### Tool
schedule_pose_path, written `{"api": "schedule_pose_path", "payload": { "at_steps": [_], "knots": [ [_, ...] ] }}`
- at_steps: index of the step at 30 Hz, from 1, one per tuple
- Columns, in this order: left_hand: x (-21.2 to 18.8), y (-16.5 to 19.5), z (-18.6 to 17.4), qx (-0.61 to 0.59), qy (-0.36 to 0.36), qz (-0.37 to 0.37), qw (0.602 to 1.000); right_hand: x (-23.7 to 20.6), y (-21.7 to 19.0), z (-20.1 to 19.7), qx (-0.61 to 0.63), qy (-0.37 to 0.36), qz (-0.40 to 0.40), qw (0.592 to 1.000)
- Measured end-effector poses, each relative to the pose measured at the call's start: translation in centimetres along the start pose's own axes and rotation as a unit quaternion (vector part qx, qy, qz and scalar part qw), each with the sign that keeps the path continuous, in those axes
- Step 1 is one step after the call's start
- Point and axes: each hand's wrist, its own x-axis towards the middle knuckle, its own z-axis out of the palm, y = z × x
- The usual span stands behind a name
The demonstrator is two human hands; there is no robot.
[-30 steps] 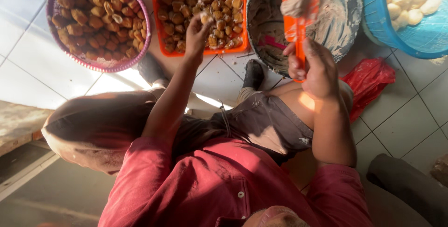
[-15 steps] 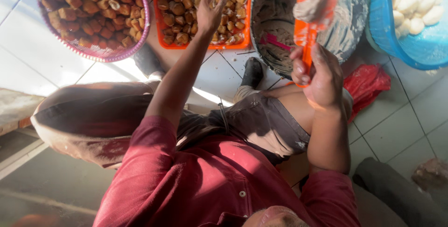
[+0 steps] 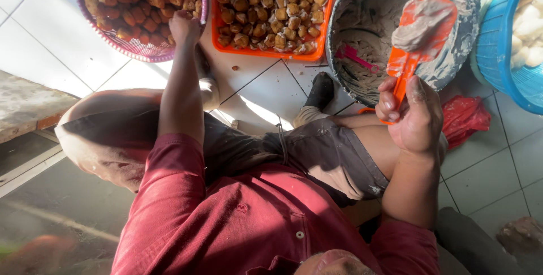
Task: The person sits on the floor and repeatedly picks up small brown fruit pieces from a pink basket. Using an orange spatula, they scoop a paste from a metal bowl and stuff it into each fruit piece before placing it into an orange tray.
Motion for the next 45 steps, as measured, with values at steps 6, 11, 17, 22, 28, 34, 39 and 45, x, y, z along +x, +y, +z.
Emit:
{"api": "schedule_pose_path", "payload": {
  "at_steps": [6,11,17,22,28,34,39,45],
  "knots": [
    [0.0,-0.6,-0.7,0.024,-0.029,-0.020,0.999,0.5,0.4,0.9,0.019,-0.001,0.003,1.000],
    [-0.4,-1.1,-1.5,0.089,-0.080,0.007,0.993,1.1,0.3,1.3,0.043,0.007,-0.004,0.999],
    [-1.3,1.3,-0.6,-0.252,0.145,0.038,0.956,0.7,-0.1,1.2,0.093,0.040,-0.021,0.995],
    [-6.3,12.2,0.7,-0.317,0.021,0.257,0.913,0.9,0.4,1.7,0.064,0.028,-0.037,0.997],
    [-24.0,23.3,0.3,-0.450,-0.394,0.227,0.769,2.5,2.2,3.6,-0.085,0.052,-0.134,0.986],
    [-27.4,24.9,-3.2,-0.563,-0.522,0.052,0.639,2.8,2.1,3.2,-0.108,0.013,-0.233,0.966],
    [-26.2,24.1,-4.0,-0.543,-0.567,0.020,0.619,2.0,2.0,2.7,-0.146,0.048,-0.208,0.966],
    [-25.9,24.1,-4.0,-0.539,-0.553,0.108,0.626,1.7,1.5,1.9,0.025,0.041,-0.101,0.994]
  ]
}}
